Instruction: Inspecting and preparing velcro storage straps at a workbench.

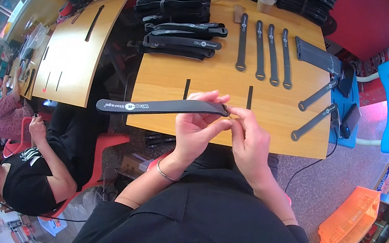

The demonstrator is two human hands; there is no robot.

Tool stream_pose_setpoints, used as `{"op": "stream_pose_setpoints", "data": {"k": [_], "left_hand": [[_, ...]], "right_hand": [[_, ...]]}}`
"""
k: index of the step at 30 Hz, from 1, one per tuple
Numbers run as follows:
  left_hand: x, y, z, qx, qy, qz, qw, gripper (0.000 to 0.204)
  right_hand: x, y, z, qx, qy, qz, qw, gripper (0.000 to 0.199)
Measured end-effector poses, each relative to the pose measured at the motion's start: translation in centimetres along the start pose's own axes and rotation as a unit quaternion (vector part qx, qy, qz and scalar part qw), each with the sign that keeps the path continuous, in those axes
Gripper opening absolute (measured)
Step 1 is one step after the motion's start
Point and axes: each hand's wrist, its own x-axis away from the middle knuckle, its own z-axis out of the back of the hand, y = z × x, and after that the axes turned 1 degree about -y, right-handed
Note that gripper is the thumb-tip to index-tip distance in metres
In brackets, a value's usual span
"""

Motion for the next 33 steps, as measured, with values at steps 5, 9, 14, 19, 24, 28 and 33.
{"op": "stream_pose_setpoints", "data": {"k": [5,9,14,19,24,28,33], "left_hand": [[-0.4,-0.3,0.6,-0.029,-0.019,0.026,0.999,0.058],[-0.7,-0.8,1.9,-0.040,-0.062,0.036,0.997,0.082],[-0.8,-0.2,2.0,-0.060,-0.076,0.061,0.993,0.094],[-0.9,0.2,1.7,-0.076,-0.085,0.066,0.991,0.090],[-1.5,0.7,2.2,-0.113,-0.147,0.074,0.980,0.085],[-0.9,-0.3,2.2,-0.016,-0.089,0.070,0.994,0.065],[0.2,-1.3,2.2,-0.014,-0.029,0.036,0.999,0.023]], "right_hand": [[-0.1,0.8,-0.6,0.001,0.024,0.053,0.998,0.017],[-0.2,0.7,-0.1,0.023,0.000,0.051,0.998,0.013],[-0.1,1.1,-0.4,0.022,-0.022,0.019,0.999,0.010],[-0.4,0.9,-0.8,0.004,-0.011,-0.006,1.000,0.010],[-0.2,1.2,-1.2,-0.024,0.012,0.001,1.000,0.011],[-0.4,0.8,-1.2,-0.029,0.002,-0.012,1.000,0.010],[-0.7,0.7,-1.4,-0.028,-0.016,-0.010,0.999,0.009]]}}
